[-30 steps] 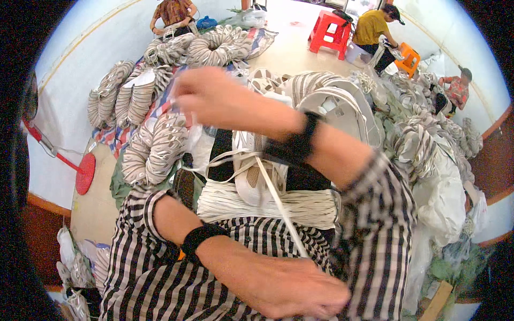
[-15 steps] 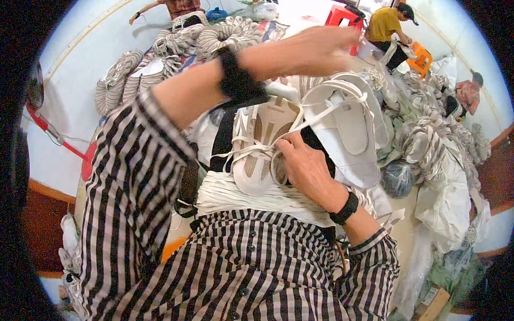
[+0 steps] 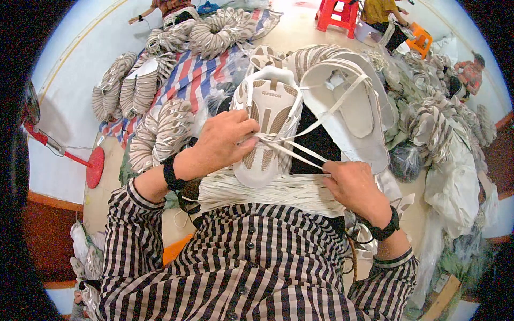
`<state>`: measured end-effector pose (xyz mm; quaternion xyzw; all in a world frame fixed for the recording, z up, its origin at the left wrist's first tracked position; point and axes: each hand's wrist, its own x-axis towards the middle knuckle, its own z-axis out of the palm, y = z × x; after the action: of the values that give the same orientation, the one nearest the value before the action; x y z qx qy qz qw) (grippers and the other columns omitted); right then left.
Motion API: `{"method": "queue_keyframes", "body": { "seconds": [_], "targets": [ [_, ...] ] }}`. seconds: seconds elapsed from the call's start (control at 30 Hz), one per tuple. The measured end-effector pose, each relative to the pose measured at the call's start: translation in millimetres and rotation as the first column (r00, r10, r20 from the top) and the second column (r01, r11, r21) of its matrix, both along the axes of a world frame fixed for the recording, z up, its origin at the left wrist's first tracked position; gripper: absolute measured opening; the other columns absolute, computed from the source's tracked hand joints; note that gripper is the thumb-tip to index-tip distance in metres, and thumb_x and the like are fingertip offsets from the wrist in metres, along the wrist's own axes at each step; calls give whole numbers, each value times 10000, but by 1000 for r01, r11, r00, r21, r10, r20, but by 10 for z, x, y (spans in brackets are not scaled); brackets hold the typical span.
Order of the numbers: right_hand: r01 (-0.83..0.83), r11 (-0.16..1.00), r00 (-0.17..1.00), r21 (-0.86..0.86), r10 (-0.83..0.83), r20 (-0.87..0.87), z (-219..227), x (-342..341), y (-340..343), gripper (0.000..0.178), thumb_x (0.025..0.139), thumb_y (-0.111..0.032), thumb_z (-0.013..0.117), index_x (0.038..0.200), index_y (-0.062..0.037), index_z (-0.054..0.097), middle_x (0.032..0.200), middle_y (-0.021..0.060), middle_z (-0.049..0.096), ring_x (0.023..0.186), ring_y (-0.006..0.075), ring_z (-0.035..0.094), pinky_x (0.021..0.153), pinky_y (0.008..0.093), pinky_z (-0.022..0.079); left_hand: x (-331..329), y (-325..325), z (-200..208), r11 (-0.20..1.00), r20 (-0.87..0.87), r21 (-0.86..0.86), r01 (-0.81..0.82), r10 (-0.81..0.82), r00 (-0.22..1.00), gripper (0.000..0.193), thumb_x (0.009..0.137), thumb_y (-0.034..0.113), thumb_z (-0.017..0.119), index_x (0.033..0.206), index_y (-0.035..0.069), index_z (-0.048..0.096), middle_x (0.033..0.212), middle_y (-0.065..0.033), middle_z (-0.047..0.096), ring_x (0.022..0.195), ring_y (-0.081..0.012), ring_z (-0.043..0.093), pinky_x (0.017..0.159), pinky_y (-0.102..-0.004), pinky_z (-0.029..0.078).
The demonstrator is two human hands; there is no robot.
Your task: The recorder is threading laces into a white athletic shoe.
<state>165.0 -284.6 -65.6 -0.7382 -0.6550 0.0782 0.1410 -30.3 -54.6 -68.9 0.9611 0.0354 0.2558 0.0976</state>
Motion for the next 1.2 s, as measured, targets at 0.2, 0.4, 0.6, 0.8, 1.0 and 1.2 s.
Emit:
{"method": "queue_keyframes", "body": {
  "seconds": [0.2, 0.4, 0.6, 0.8, 1.0, 1.2],
  "targets": [
    [96, 995, 949, -34, -102, -299, 65, -37, -133, 119, 834, -139, 620, 881, -29, 623, 694, 167, 603, 643, 355, 591, 582, 395, 451, 7, 75, -17, 990, -5, -143, 20, -21, 1000, 93, 778, 102, 638, 837, 63, 578, 779, -99, 555, 722, -301, 570, 640, -411, 456],
    [290, 918, 907, 270, -174, -383, -125, -45, -62, 89, 842, -61, 613, 920, -22, 626, 703, 176, 609, 581, 328, 589, 530, 349, 439, 40, 97, 129, 996, -17, -78, 39, -41, 999, 70, 818, 79, 595, 862, 46, 552, 752, -129, 577, 693, -338, 576, 621, -438, 445],
    [293, 731, 952, 617, -285, -116, -244, 5, 250, 106, 856, -48, 601, 960, -42, 579, 669, 130, 624, 518, 249, 577, 487, 329, 422, -32, 183, 112, 999, -184, -17, -28, 24, 983, 78, 845, 91, 557, 861, 31, 509, 695, -174, 560, 700, -390, 563, 600, -465, 418],
    [632, 583, 617, 511, 21, -787, -99, -95, 523, 157, 960, -133, 471, 924, -29, 583, 756, 7, 626, 536, 40, 472, 479, 192, 367, -260, 239, 73, 995, -177, -96, -18, 1, 984, 59, 841, 73, 545, 860, 23, 520, 674, -198, 537, 652, -415, 542, 565, -481, 397],
    [391, 698, 894, 600, -132, -429, -153, -249, 482, 73, 848, -38, 527, 814, -11, 586, 565, 111, 538, 483, 183, 534, 475, 327, 412, -618, 474, 234, 988, -194, -55, -146, 133, 972, 54, 830, 66, 562, 866, 37, 533, 693, -193, 552, 665, -399, 560, 570, -436, 431],
    [50, 896, 997, 442, -20, -71, -231, -371, 564, 142, 829, -147, 581, 733, -44, 562, 621, 134, 555, 550, 328, 571, 508, 413, 451, -919, 855, 650, 959, -141, 111, -259, 273, 952, 48, 817, 68, 568, 851, 52, 538, 696, -200, 556, 678, -402, 565, 576, -445, 424]
  ]
}}
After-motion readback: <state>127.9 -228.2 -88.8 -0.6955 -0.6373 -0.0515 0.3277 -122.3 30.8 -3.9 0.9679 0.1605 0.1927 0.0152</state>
